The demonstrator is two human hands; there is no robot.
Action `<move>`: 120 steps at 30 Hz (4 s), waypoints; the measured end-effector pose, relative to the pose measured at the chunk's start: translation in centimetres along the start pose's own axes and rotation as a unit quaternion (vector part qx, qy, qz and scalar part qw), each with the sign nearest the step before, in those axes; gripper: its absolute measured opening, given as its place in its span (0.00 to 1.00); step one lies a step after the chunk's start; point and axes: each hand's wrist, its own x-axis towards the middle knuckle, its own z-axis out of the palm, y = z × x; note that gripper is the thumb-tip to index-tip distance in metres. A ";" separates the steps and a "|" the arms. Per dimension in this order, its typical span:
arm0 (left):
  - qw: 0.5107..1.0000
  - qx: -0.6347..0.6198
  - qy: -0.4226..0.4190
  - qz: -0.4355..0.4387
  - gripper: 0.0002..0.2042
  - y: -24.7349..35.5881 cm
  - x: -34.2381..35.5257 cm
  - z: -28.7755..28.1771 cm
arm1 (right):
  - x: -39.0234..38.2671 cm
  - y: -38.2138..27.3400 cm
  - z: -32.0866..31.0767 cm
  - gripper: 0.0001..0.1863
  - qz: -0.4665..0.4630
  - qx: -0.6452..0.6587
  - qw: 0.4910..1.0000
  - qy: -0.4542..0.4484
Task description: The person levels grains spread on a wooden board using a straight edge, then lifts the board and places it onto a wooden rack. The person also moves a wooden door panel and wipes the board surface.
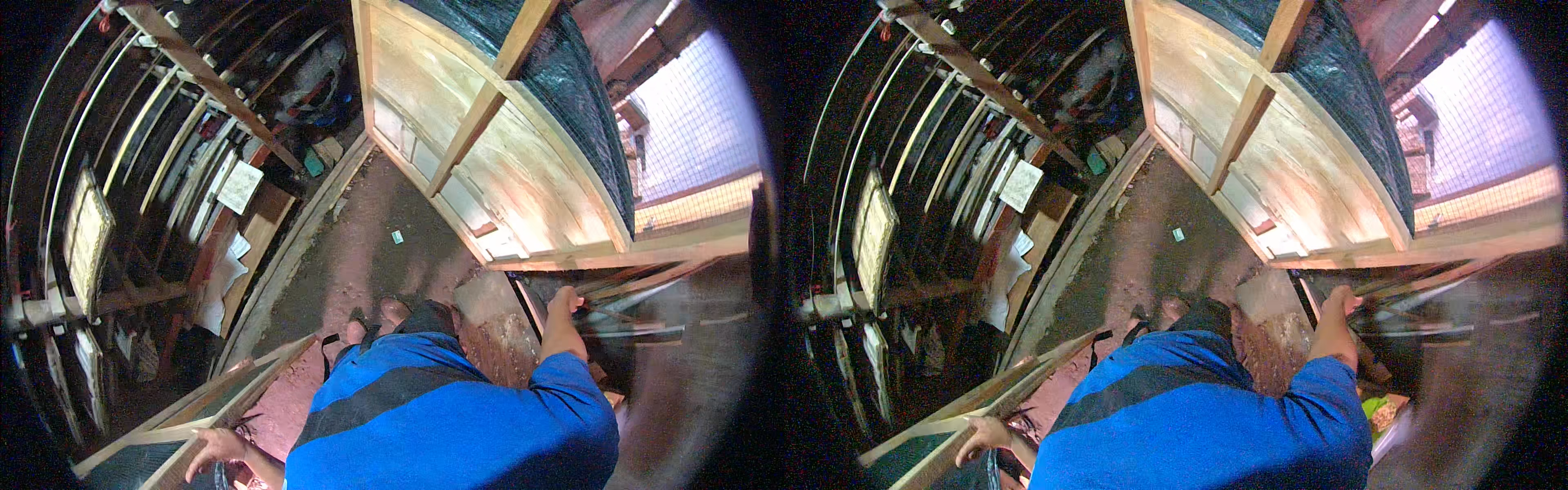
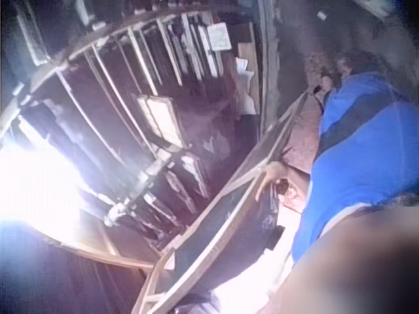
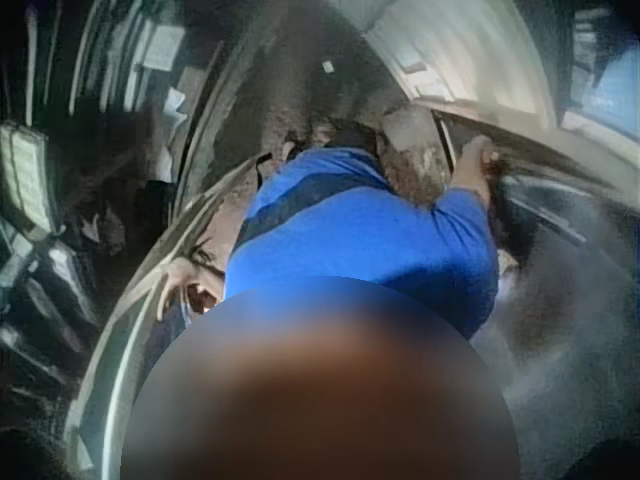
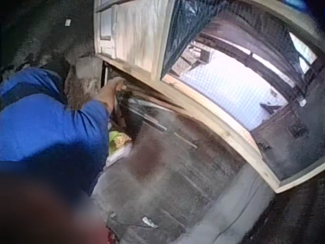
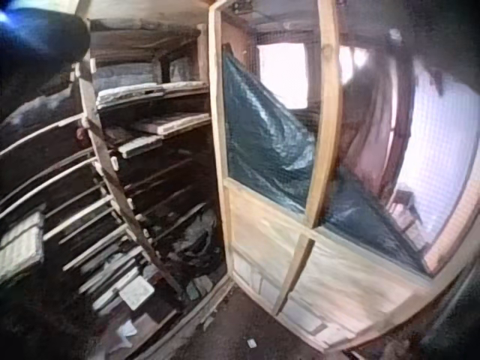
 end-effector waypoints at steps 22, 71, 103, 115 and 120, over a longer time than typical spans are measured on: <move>0.940 -0.252 -0.179 0.143 0.53 6.7 11.4 14.8 | -5.4 -1.1 -12.8 0.36 -0.116 0.067 0.986 -0.101; 0.847 -0.203 -0.418 0.258 0.56 1.5 5.2 25.3 | -13.7 20.9 -28.7 0.59 0.165 -0.217 0.960 -0.067; 0.360 -0.444 -0.639 0.515 0.36 26.9 -8.3 -1.5 | -22.9 11.2 -27.6 0.47 -0.083 -0.315 0.921 -0.213; 0.238 -0.634 -0.448 0.583 0.48 37.4 -24.9 -25.5 | -22.9 12.0 -27.9 0.48 -0.073 -0.241 0.912 -0.323; 0.314 -0.706 -0.390 0.501 0.55 39.5 -29.9 -29.0 | -21.2 14.2 -28.5 0.52 -0.090 -0.274 0.908 -0.304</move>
